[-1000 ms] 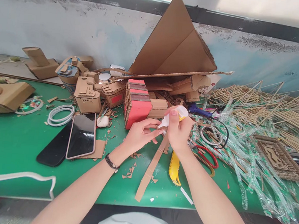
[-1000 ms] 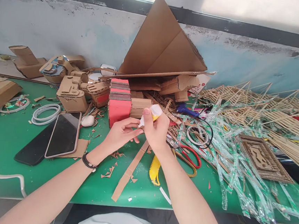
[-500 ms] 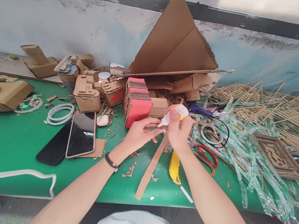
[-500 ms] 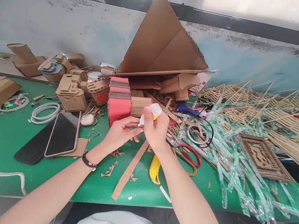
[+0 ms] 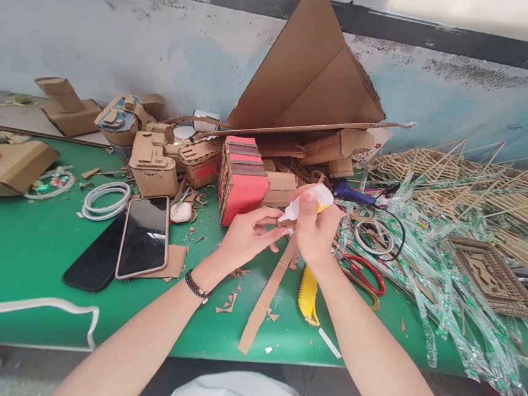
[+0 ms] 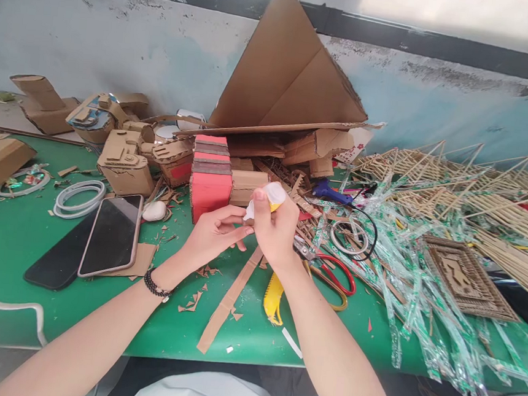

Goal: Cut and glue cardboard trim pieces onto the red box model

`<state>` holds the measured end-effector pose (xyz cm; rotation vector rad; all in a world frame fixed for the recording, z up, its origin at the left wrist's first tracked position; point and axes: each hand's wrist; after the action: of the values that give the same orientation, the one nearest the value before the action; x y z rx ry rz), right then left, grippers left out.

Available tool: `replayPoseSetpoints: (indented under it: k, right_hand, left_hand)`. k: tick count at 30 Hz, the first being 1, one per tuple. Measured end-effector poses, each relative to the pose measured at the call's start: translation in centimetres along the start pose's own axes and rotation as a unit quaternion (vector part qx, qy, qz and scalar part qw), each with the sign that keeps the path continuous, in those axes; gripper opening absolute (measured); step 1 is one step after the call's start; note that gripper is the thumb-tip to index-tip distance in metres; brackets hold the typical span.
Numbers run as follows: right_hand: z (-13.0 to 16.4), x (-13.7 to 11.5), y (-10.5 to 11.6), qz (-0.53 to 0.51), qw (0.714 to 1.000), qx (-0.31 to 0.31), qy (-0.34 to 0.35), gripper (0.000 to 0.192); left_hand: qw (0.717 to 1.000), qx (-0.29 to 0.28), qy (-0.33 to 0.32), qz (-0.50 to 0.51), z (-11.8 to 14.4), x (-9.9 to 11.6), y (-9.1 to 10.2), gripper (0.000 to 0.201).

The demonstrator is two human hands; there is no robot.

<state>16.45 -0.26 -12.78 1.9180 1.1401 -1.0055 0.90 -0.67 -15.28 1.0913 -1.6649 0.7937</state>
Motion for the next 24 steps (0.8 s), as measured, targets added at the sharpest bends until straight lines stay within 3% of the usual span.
replayPoseSetpoints:
  k: [24]
  right_hand:
    - [-0.4, 0.15, 0.42, 0.01, 0.999, 0.032, 0.009, 0.05]
  left_hand:
    - [1.0, 0.022, 0.0, 0.003, -0.04, 0.64, 0.0, 0.038]
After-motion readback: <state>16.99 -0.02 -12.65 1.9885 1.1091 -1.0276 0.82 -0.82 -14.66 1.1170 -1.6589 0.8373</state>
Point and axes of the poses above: each hand's wrist, its own z-axis away from the middle knuckle, its own y-axis out of the back of the hand, x = y × z, and after that the axes turned 15 degrees about -y, right-handed
